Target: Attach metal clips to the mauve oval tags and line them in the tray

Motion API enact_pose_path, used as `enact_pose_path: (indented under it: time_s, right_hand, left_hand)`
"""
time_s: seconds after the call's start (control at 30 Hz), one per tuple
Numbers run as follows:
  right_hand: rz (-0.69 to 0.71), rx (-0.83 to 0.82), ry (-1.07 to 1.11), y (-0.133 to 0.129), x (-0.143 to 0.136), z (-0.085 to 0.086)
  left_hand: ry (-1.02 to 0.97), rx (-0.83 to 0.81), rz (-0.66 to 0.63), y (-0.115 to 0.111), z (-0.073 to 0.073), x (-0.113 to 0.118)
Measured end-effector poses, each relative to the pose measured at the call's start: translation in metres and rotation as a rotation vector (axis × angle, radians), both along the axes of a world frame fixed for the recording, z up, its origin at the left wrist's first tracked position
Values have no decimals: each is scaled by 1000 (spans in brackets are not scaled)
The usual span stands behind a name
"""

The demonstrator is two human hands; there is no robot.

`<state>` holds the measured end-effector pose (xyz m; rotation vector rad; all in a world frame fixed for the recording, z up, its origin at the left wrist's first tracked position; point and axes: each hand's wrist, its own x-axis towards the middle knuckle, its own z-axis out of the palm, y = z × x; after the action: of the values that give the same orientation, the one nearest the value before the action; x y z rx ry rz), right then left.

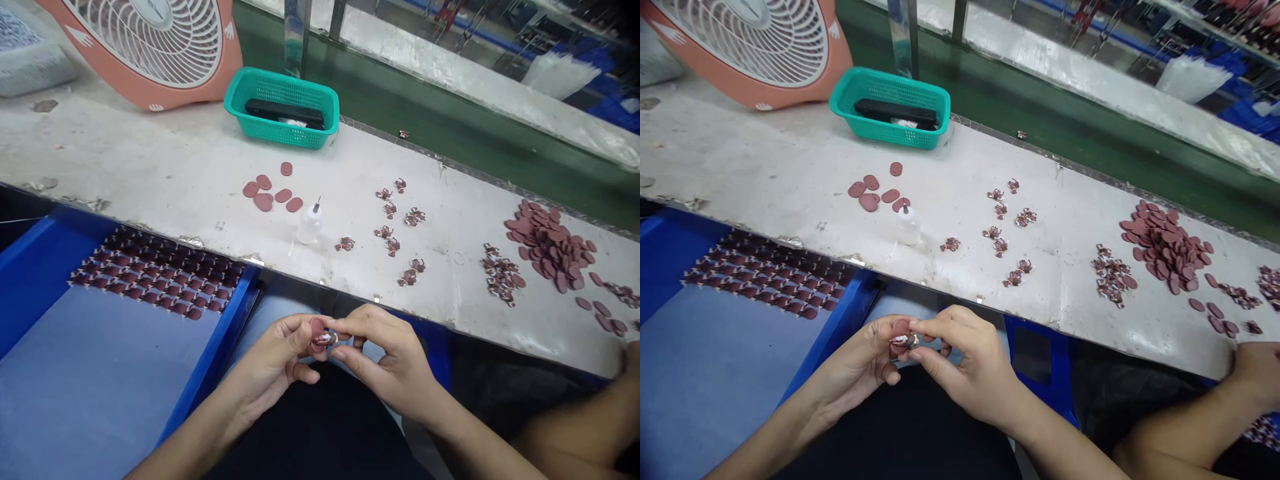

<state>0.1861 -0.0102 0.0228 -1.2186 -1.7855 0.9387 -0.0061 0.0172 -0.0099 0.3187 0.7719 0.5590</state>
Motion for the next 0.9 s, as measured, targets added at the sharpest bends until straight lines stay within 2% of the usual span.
enact_pose_path:
  time_s: [0.2, 0.33, 0.5, 0.6, 0.73, 0.9]
  right_hand:
    - [-5, 12, 47, 2, -3, -2]
    - [-71, 125, -14, 3, -9, -5]
    - [-245, 524, -283, 9, -29, -24]
    - [-219, 628, -358, 15, -45, -40]
    - [-167, 645, -365, 24, -67, -51]
    - [-105, 626, -372, 26, -87, -45]
  left_hand:
    - [-8, 14, 20, 1, 1, 1]
    - [12, 29, 45, 2, 2, -2]
    - [334, 189, 381, -6, -5, -7]
    - [402, 271, 436, -9, -11, -10]
    - [523, 287, 505, -7, -14, -18]
    - [640, 246, 549, -6, -17, -41]
